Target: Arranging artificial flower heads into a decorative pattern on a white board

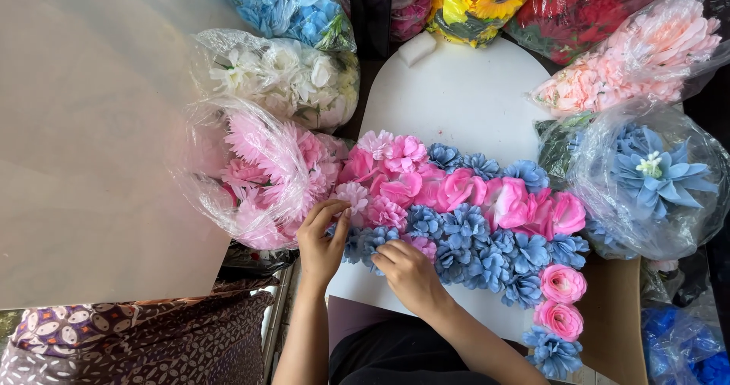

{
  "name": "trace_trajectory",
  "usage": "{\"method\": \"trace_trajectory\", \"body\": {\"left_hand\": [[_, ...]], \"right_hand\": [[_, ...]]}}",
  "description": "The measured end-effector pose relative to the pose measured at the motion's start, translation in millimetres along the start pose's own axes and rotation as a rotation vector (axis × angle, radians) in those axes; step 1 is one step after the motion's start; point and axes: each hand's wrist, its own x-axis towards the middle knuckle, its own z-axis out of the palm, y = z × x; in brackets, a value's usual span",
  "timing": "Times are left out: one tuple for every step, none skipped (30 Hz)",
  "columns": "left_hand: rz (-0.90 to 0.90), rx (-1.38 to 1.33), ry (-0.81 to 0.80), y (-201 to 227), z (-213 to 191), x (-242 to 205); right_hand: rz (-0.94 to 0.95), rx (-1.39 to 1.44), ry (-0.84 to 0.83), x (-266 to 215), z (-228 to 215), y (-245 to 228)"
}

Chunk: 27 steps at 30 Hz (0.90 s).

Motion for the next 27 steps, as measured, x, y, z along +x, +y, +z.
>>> {"method": "trace_trajectory", "body": {"left_hand": [[-0.001,-0.001,-0.002,-0.4,0.2,-2.0],[0.000,0.005,-0.001,-1.2,0.3,-1.4],[0.002,0.011,-0.001,-1.9,0.2,-1.0],[0.002,0.011,0.002,-1.0,1.0,0.2],[0.005,0.002,-0.001,-0.4,1.7,1.3],[0.002,-0.007,-0.007,0.1,1.7,0.1],[-0.003,-0.006,-0.008,-1.3,1.8,-2.7],[0.002,0.000,-0.014,-2.7,2.7,-2.4],[0.007,0.007,-0.020,-3.9,3.6,-2.2],[0.005,0.007,-0.020,-6.0,4.1,-3.3],[0.000,0.018,-0.011,-8.1,4.7,-4.6],[-0.002,0.027,-0.002,-10.3,5.7,-5.0],[-0.001,0.027,-0.002,-10.3,6.3,-5.6],[-0.012,0.024,-0.005,-10.2,6.5,-6.6],[-0.023,0.022,-0.009,-9.9,6.7,-7.7],[-0.021,0.022,-0.008,-10.6,7.1,-9.4],[-0.027,0.015,-0.018,-11.1,7.5,-11.2],[-0.032,0.007,-0.029,-11.4,8.7,-12.7],[-0.028,0.006,-0.029,-11.7,9.9,-13.9],[-0.029,0.011,-0.031,-12.1,10.4,-16.3],[-0.030,0.016,-0.032,-12.5,10.8,-18.9],[-0.027,0.016,-0.034,-13.5,12.0,-21.4],[-0.011,0.024,-0.028,-14.4,12.8,-24.1],[0.003,0.033,-0.018,-15.2,13.2,-27.1],[0.005,0.034,-0.016,-15.1,12.3,-29.6],[0.041,0.063,-0.007,-15.0,12.3,-31.6],[0.077,0.091,0.003,-15.0,12.3,-33.3]], "right_hand": [[0.002,0.000,-0.001,-3.3,5.2,2.3],[0.026,-0.003,-0.012,-4.5,10.8,5.5],[0.049,-0.006,-0.023,-5.6,16.4,8.6],[0.047,-0.006,-0.023,-5.6,19.5,10.3],[0.083,-0.015,-0.033,-5.5,22.9,12.0],[0.123,-0.021,-0.047,-7.5,26.7,12.0],[0.125,-0.019,-0.052,-9.4,27.7,10.8],[0.131,-0.022,-0.055,-8.7,28.5,11.5],[0.138,-0.026,-0.059,-8.2,29.2,12.1],[0.139,-0.025,-0.061,-12.9,35.0,18.5],[0.127,-0.010,-0.086,-17.7,40.9,24.8],[0.115,0.004,-0.109,-21.9,46.6,31.9],[0.115,0.003,-0.109,-20.7,45.9,33.8],[0.114,-0.004,-0.112,-19.6,45.4,35.3],[0.112,-0.011,-0.116,-18.7,44.7,36.6],[0.111,-0.012,-0.114,-19.8,47.9,37.3],[0.119,-0.031,-0.125,-21.0,50.9,37.9],[0.129,-0.051,-0.135,-22.4,53.3,39.2],[0.129,-0.054,-0.132,-22.7,57.1,42.7],[0.142,-0.059,-0.138,-24.4,61.3,45.1],[0.156,-0.064,-0.145,-26.1,65.4,47.3],[0.156,-0.065,-0.142,-25.4,64.1,46.7],[0.157,-0.055,-0.141,-24.8,62.7,45.7],[0.155,-0.045,-0.142,-24.0,61.4,44.6],[0.152,-0.045,-0.140,-24.3,59.2,41.4],[0.151,-0.056,-0.150,-24.2,56.6,39.1],[0.150,-0.066,-0.159,-24.1,54.0,37.0]]}}
